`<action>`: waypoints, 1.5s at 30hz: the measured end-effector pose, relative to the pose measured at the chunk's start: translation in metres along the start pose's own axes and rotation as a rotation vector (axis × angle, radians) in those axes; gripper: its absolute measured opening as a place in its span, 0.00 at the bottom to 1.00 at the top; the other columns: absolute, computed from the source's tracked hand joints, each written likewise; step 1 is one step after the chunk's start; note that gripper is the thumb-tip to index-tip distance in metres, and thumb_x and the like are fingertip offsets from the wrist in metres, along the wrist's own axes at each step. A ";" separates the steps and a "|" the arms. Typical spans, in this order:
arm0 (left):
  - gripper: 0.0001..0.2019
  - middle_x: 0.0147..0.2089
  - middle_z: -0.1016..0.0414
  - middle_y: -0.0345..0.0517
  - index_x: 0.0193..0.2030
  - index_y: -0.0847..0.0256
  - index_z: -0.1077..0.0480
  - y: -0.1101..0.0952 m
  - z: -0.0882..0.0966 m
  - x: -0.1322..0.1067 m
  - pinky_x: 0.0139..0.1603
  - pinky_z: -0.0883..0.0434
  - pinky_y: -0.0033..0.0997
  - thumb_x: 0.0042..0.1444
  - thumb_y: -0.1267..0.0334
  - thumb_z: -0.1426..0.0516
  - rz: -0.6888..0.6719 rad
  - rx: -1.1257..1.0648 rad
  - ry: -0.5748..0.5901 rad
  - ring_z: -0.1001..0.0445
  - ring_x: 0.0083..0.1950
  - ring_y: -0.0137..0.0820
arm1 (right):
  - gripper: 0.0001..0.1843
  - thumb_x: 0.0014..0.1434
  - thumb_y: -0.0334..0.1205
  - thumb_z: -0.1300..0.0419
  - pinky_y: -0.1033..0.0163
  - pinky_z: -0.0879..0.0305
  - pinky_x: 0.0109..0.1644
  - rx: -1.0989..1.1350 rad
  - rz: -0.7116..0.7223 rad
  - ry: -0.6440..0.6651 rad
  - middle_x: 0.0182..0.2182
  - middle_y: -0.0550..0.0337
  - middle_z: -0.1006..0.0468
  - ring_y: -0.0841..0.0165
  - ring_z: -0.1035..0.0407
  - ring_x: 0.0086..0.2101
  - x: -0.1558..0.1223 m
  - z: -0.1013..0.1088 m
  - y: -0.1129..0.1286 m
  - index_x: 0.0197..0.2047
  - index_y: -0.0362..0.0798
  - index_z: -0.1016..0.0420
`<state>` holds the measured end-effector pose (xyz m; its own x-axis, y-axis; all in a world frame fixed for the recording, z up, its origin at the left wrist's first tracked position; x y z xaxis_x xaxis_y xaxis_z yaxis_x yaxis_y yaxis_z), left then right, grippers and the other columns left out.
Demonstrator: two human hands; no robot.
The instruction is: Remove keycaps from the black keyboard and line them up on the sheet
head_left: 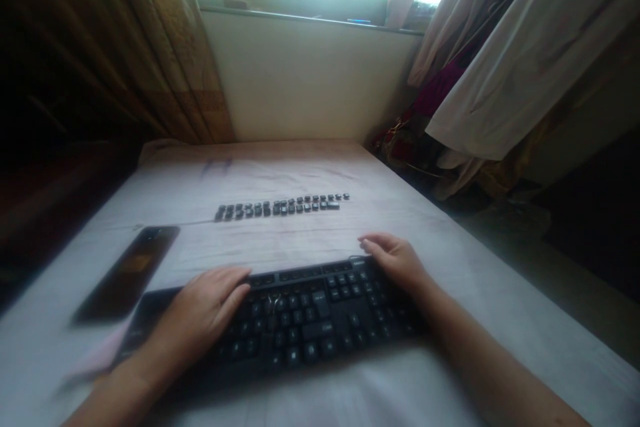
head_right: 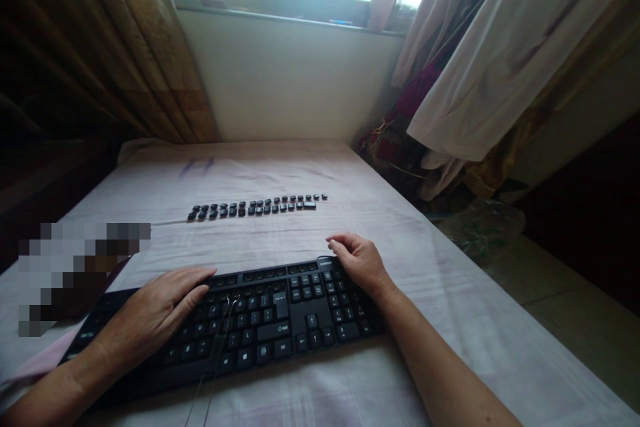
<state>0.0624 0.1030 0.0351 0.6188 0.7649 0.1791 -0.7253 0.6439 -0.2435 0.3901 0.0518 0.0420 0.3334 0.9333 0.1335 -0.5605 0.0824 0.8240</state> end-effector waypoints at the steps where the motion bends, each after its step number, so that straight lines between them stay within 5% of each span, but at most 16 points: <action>1: 0.23 0.53 0.23 0.46 0.53 0.56 0.28 0.000 0.000 0.000 0.57 0.31 0.44 0.64 0.48 0.56 0.000 0.002 0.004 0.26 0.55 0.39 | 0.12 0.54 0.42 0.43 0.56 0.31 0.44 -0.063 0.091 0.000 0.34 0.52 0.19 0.61 0.25 0.37 -0.002 -0.001 0.013 0.35 0.46 0.21; 4: 0.24 0.54 0.23 0.47 0.54 0.57 0.28 -0.001 -0.001 -0.002 0.58 0.32 0.44 0.64 0.48 0.57 0.005 0.003 0.009 0.27 0.55 0.40 | 0.11 0.60 0.38 0.47 0.57 0.32 0.44 -0.242 0.427 0.097 0.36 0.53 0.20 0.63 0.27 0.38 -0.022 -0.021 0.065 0.38 0.48 0.22; 7: 0.23 0.54 0.23 0.47 0.54 0.58 0.28 -0.001 -0.001 -0.003 0.58 0.32 0.44 0.64 0.49 0.56 0.014 0.001 0.011 0.27 0.55 0.40 | 0.13 0.64 0.34 0.49 0.62 0.32 0.39 -0.382 0.733 0.296 0.37 0.54 0.22 0.67 0.29 0.34 -0.057 -0.063 0.112 0.45 0.48 0.24; 11: 0.22 0.54 0.24 0.48 0.54 0.58 0.29 -0.002 -0.002 -0.004 0.58 0.33 0.44 0.64 0.51 0.55 0.011 0.003 0.006 0.28 0.56 0.40 | 0.12 0.64 0.34 0.47 0.62 0.33 0.38 -0.532 1.006 0.450 0.46 0.53 0.27 0.66 0.31 0.37 -0.097 -0.112 0.147 0.49 0.52 0.28; 16: 0.22 0.54 0.24 0.49 0.54 0.59 0.29 -0.001 -0.004 -0.004 0.57 0.32 0.44 0.65 0.51 0.55 0.001 0.006 0.004 0.28 0.56 0.41 | 0.04 0.62 0.35 0.45 0.63 0.38 0.27 -0.716 1.051 0.564 0.43 0.56 0.27 0.66 0.34 0.32 -0.104 -0.140 0.152 0.39 0.48 0.28; 30: 0.23 0.54 0.23 0.47 0.54 0.57 0.29 0.002 -0.004 -0.005 0.57 0.32 0.42 0.64 0.48 0.55 -0.013 -0.010 -0.021 0.27 0.55 0.40 | 0.08 0.64 0.32 0.50 0.62 0.37 0.28 -0.687 1.075 0.489 0.32 0.58 0.27 0.66 0.35 0.30 -0.100 -0.134 0.141 0.37 0.46 0.30; 35: 0.22 0.54 0.23 0.46 0.54 0.55 0.29 0.000 -0.002 -0.004 0.57 0.32 0.43 0.63 0.47 0.55 0.002 -0.018 -0.008 0.27 0.55 0.40 | 0.13 0.66 0.32 0.51 0.65 0.32 0.34 -0.311 0.908 0.355 0.36 0.55 0.25 0.69 0.32 0.32 -0.080 -0.102 0.142 0.48 0.46 0.28; 38: 0.23 0.54 0.23 0.46 0.54 0.55 0.29 0.001 -0.001 -0.004 0.57 0.32 0.44 0.63 0.46 0.55 0.005 -0.026 -0.013 0.27 0.55 0.40 | 0.10 0.64 0.36 0.49 0.64 0.31 0.35 0.060 0.608 0.234 0.33 0.56 0.25 0.70 0.30 0.32 -0.048 -0.068 0.128 0.43 0.46 0.27; 41: 0.25 0.54 0.23 0.47 0.54 0.55 0.28 0.001 0.000 -0.003 0.57 0.32 0.46 0.63 0.44 0.55 -0.002 -0.035 -0.026 0.26 0.55 0.41 | 0.12 0.61 0.45 0.45 0.67 0.36 0.24 0.373 0.217 0.232 0.23 0.65 0.29 0.74 0.34 0.22 -0.021 -0.047 0.097 0.43 0.46 0.29; 45: 0.27 0.53 0.23 0.48 0.54 0.57 0.28 0.002 -0.001 -0.003 0.57 0.31 0.47 0.62 0.43 0.56 -0.004 -0.036 -0.027 0.26 0.54 0.42 | 0.18 0.52 0.53 0.38 0.68 0.36 0.24 0.486 -0.075 0.234 0.18 0.68 0.31 0.75 0.36 0.19 -0.012 -0.033 0.063 0.36 0.45 0.29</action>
<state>0.0594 0.1016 0.0331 0.6128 0.7629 0.2060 -0.7114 0.6461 -0.2764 0.3257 0.0568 0.0739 0.1504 0.9885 -0.0156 -0.1078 0.0321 0.9937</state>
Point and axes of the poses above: each hand's wrist, its own x-axis towards the middle knuckle, its own z-axis out of the back of the hand, y = z × x, the point moved 8 cm from there along x, towards the middle knuckle
